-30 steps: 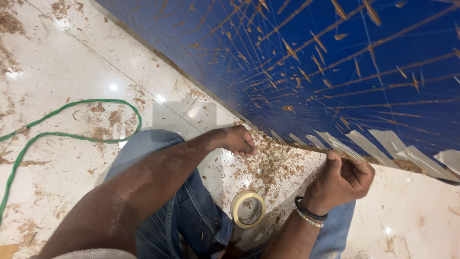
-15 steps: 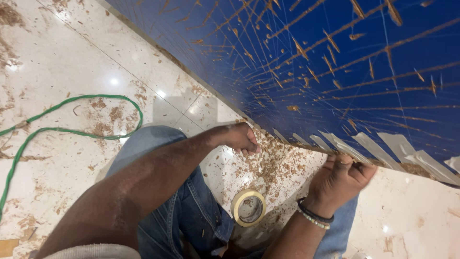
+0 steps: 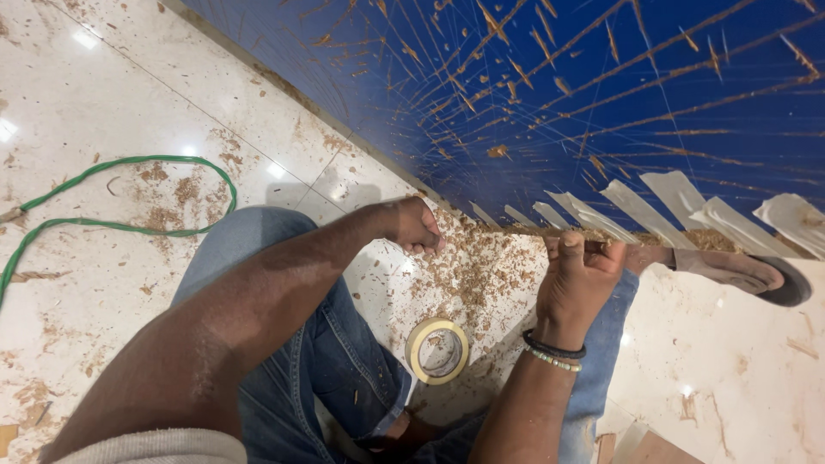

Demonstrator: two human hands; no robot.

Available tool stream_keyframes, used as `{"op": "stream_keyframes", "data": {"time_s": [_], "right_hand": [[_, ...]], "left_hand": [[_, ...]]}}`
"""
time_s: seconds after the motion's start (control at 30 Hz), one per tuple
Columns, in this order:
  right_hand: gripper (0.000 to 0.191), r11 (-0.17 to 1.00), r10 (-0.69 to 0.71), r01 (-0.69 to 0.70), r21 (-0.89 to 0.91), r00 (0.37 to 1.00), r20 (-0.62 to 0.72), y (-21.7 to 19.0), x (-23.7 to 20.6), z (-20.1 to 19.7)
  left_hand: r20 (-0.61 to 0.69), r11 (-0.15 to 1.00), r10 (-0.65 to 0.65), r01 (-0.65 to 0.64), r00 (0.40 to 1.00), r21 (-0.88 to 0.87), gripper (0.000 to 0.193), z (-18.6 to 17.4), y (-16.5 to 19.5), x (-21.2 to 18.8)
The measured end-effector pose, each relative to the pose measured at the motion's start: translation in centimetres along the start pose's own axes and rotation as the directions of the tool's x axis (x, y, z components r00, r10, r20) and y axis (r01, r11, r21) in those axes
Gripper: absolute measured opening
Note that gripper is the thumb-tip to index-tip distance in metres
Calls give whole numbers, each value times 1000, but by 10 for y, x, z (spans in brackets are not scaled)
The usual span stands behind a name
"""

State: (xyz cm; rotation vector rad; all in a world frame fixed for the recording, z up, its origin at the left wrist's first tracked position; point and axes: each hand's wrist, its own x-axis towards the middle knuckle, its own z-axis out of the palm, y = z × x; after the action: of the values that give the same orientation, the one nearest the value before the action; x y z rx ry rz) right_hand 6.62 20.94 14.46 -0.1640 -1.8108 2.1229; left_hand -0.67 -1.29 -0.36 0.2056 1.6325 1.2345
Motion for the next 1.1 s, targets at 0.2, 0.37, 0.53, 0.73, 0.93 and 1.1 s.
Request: {"op": "stream_keyframes", "data": {"time_s": [0.2,0.37,0.53,0.73,0.93,1.1], "right_hand": [[40,906,-148,151,-395,988,40,-16,-2,6],[53,647,-147,43,-761,987,-70,-55,10,-8],[56,658,-176,171,-733,982,71,-75,12,-8],[52,800,-293,262,-540,956,29,-79,7,12],[57,795,-353,317,-518,935,31,-103,9,23],[53,752,-373,352,-557,924,81,-116,11,29]], "left_hand": [[7,1000,10,-10,1000,-7,25,-3,0,2],[22,999,-11,10,1000,43,25,-2,2,3],[31,999,-20,19,999,44,23,-1,3,8],[43,1000,4,-5,999,23,23,-1,1,9],[52,999,-28,26,998,35,24,-1,3,10],[43,999,-18,17,999,30,25,-3,3,10]]}}
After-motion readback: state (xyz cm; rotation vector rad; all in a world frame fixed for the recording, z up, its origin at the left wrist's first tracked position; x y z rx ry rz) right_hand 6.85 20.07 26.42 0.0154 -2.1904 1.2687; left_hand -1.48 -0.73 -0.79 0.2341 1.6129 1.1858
